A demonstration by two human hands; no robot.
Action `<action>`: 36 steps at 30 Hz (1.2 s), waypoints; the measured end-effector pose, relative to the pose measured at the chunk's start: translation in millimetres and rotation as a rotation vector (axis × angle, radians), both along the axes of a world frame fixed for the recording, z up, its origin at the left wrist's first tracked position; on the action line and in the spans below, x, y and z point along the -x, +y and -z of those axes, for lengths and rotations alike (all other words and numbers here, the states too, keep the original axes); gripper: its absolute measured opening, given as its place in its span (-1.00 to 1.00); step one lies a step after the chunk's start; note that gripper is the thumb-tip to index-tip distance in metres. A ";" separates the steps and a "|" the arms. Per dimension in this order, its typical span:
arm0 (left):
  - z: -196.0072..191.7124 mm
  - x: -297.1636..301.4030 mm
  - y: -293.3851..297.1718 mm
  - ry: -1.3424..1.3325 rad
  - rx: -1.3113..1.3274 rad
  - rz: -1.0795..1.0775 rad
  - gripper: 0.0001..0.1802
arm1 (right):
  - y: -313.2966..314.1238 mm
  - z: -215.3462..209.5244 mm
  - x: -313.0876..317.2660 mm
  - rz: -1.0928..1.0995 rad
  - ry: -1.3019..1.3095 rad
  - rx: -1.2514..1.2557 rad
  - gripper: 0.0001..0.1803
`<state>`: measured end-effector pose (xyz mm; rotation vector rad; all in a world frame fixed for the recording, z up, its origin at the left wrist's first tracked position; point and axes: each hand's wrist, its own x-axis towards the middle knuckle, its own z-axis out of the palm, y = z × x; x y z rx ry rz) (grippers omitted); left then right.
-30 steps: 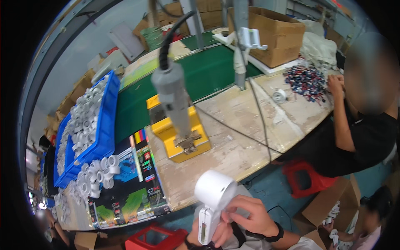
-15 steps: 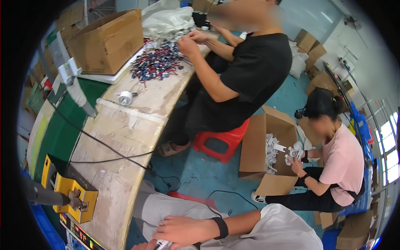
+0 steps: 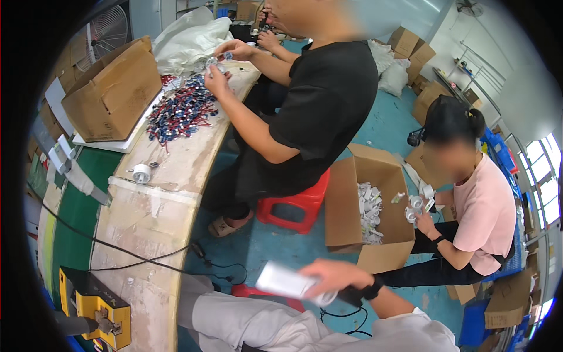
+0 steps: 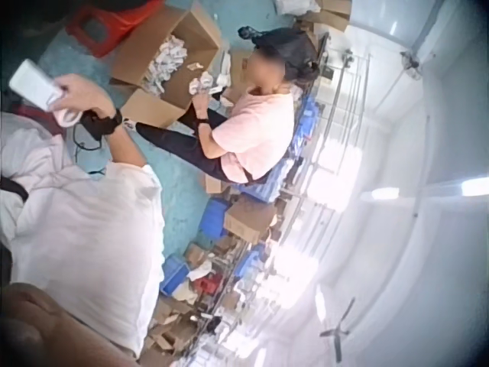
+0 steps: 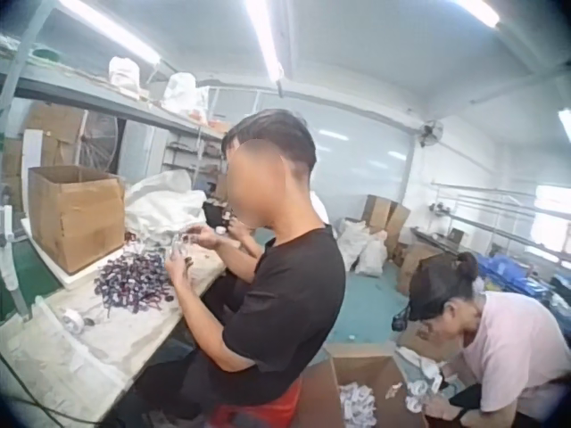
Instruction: Assembling internal electronic components of small portable fans at a factory workbench using an electric screwdriver.
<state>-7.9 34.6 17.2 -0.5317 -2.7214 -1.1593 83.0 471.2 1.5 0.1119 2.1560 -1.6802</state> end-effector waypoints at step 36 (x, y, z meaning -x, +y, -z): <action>38.8 12.9 -34.5 0.221 0.553 -0.109 -0.70 | 251.2 331.2 -213.2 1.764 -0.286 0.496 -0.60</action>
